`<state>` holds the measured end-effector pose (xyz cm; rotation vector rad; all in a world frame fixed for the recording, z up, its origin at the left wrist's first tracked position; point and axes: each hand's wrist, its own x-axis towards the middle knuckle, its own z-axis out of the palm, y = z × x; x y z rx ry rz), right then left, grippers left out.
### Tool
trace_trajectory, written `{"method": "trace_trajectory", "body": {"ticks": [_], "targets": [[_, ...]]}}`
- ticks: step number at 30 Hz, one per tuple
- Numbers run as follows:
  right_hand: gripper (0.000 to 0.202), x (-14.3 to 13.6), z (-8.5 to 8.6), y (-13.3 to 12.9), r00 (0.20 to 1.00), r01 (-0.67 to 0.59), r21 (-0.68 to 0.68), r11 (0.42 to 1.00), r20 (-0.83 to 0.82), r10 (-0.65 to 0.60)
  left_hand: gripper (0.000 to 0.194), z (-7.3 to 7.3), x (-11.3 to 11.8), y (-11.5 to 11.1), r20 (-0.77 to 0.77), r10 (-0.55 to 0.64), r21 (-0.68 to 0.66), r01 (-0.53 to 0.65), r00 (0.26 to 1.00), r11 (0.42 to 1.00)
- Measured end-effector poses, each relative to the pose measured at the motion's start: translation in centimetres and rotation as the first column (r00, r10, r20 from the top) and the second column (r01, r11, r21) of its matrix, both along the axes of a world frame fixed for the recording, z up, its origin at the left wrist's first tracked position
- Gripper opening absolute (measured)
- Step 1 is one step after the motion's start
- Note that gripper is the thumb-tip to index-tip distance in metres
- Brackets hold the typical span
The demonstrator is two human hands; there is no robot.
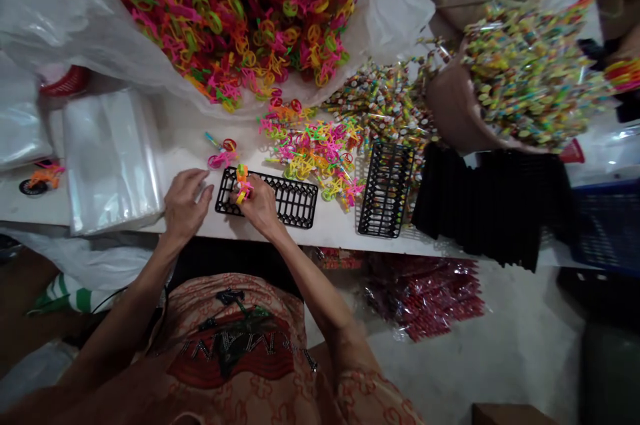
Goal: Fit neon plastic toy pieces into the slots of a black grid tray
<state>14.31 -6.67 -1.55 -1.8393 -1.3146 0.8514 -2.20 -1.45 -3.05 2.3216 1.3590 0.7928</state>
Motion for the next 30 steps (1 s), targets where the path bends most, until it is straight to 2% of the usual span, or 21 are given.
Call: {"method": "trace_trajectory", "body": {"ticks": [3,6,13,18,25,30], "targets": [[0.006,-0.8,-0.3,1.3,0.994,0.085,0.035,0.996,-0.071,-0.082,0.021,-0.6,0.3,-1.2,-0.002,-0.127,0.056,0.127,0.992,0.990],[0.006,-1.1,-0.7,2.6,0.990,0.126,0.045,0.991,-0.066,-0.123,0.015,-1.4,0.4,-2.0,0.014,-0.133,0.116,0.130,0.991,0.985],[0.010,-0.1,-0.5,2.7,0.990,0.005,-0.013,1.000,0.141,-0.003,0.012,-1.4,0.6,-4.4,-0.016,-0.104,0.141,0.106,0.994,0.984],[0.010,-0.5,-0.3,2.3,0.953,-0.101,-0.044,0.994,0.281,0.109,0.012,-1.3,0.8,-4.9,-0.026,-0.102,0.183,0.105,0.994,0.978],[0.010,-0.6,-0.9,2.2,0.933,-0.148,-0.024,0.989,0.329,0.147,0.011,-1.5,0.8,-4.9,-0.005,-0.094,0.178,0.093,0.996,0.980],[0.008,-1.4,-0.9,2.1,0.909,-0.123,-0.053,0.991,0.394,0.134,0.014,-1.8,1.0,-4.9,-0.035,-0.073,0.181,0.078,0.997,0.980]]}}
